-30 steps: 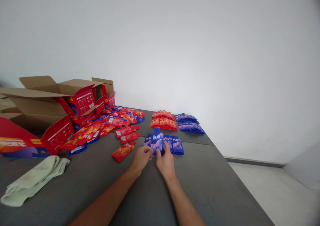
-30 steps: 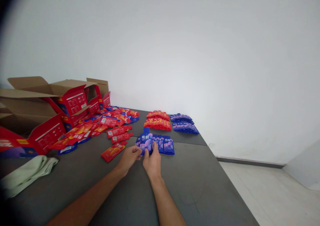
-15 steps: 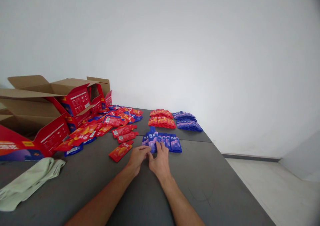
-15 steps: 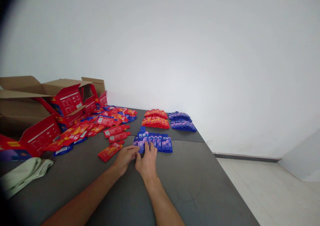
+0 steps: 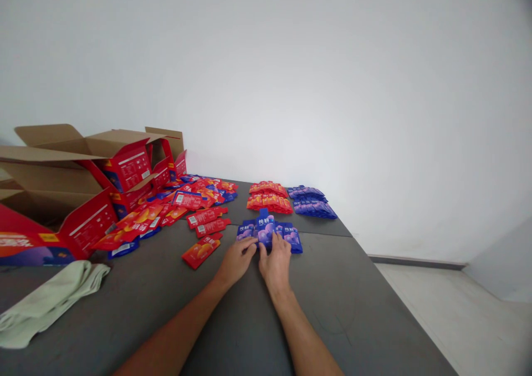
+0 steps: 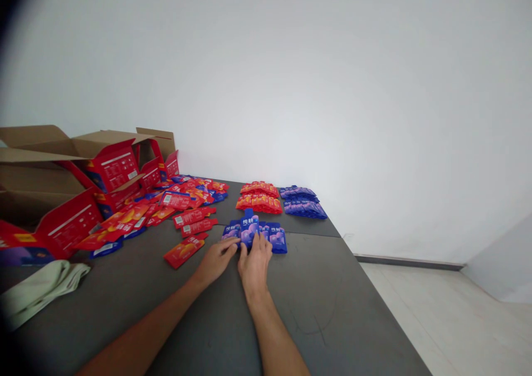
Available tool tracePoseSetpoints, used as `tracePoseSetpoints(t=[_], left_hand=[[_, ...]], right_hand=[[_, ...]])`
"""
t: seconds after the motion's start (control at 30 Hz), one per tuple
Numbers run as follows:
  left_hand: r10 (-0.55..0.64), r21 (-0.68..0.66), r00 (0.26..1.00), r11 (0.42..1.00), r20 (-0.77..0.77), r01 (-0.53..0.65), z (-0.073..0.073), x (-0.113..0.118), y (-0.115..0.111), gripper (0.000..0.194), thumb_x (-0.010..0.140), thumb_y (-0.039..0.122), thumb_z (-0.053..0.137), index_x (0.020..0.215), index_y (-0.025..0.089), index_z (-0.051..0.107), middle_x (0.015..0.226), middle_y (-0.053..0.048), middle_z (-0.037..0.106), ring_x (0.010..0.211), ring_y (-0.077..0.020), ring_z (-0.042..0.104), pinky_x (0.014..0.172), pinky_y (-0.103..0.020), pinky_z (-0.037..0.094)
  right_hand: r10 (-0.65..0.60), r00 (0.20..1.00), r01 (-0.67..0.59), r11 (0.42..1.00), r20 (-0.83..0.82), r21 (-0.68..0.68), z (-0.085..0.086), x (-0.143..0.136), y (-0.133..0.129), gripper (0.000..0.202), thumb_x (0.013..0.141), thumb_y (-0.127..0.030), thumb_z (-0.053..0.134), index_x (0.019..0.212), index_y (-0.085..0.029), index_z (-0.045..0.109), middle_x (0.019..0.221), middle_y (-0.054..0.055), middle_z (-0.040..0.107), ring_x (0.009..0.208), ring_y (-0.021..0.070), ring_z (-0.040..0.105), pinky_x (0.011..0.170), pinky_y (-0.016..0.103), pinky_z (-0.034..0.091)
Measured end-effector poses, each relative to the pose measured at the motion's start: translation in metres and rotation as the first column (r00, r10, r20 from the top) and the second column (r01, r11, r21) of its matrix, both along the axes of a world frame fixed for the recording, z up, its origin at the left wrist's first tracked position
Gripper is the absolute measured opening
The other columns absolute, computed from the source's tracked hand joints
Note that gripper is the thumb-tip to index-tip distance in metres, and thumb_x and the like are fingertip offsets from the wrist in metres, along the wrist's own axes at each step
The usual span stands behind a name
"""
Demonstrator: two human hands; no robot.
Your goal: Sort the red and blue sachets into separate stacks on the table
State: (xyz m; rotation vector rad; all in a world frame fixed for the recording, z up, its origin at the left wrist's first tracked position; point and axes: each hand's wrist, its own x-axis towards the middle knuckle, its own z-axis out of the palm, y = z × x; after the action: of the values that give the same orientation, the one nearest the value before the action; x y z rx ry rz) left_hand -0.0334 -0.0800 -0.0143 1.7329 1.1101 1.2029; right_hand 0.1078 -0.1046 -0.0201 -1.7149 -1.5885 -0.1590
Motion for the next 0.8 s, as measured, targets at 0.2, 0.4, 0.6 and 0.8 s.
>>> tracePoseSetpoints(t=[0.2,0.4,0.6,0.8], left_hand=[[0.126,0.146,0.959,0.985,-0.255,-0.090,-0.013,-0.008,0.011,0.035,0.089,0.037,0.050,0.113,0.024,0.072,0.126,-0.007,0.065,0.123,-0.0249,0.052,0.111,-0.041,0.033],[0.263,0.197,0.830,0.962,-0.492,-0.188,-0.025,-0.019,0.020,0.041,0.092,0.038,0.044,0.125,0.025,0.066,0.133,-0.009,0.059,0.127,-0.0281,0.045,0.110,-0.045,0.031],[0.311,0.234,0.740,0.949,-0.597,-0.210,-0.034,-0.020,0.021,0.050,0.090,0.039,0.047,0.140,0.031,0.050,0.148,-0.008,0.044,0.140,-0.0335,0.028,0.114,-0.051,0.020],[0.259,0.198,0.694,0.966,-0.672,-0.168,-0.039,-0.016,0.021,0.050,0.089,0.039,0.048,0.139,0.031,0.051,0.150,-0.010,0.041,0.141,-0.0381,0.025,0.111,-0.059,0.014]], right_hand=[[-0.111,0.993,0.110,0.994,0.032,0.012,0.000,0.028,0.008,0.045,0.095,-0.031,0.038,0.128,-0.007,0.056,0.128,0.021,0.057,0.111,0.0306,0.049,0.097,0.043,0.036],[-0.211,0.977,0.213,0.976,0.042,-0.046,-0.008,0.042,0.019,0.042,0.095,-0.033,0.039,0.121,-0.008,0.061,0.122,0.020,0.060,0.106,0.0306,0.051,0.091,0.039,0.037],[-0.272,0.960,0.278,0.955,0.071,-0.100,-0.010,0.036,0.018,0.044,0.094,-0.039,0.042,0.124,-0.012,0.061,0.131,0.021,0.055,0.114,0.0348,0.045,0.092,0.047,0.034],[-0.284,0.953,0.296,0.947,0.101,-0.125,-0.011,0.034,0.011,0.047,0.092,-0.041,0.045,0.128,-0.015,0.059,0.137,0.020,0.051,0.123,0.0384,0.037,0.097,0.055,0.027]])
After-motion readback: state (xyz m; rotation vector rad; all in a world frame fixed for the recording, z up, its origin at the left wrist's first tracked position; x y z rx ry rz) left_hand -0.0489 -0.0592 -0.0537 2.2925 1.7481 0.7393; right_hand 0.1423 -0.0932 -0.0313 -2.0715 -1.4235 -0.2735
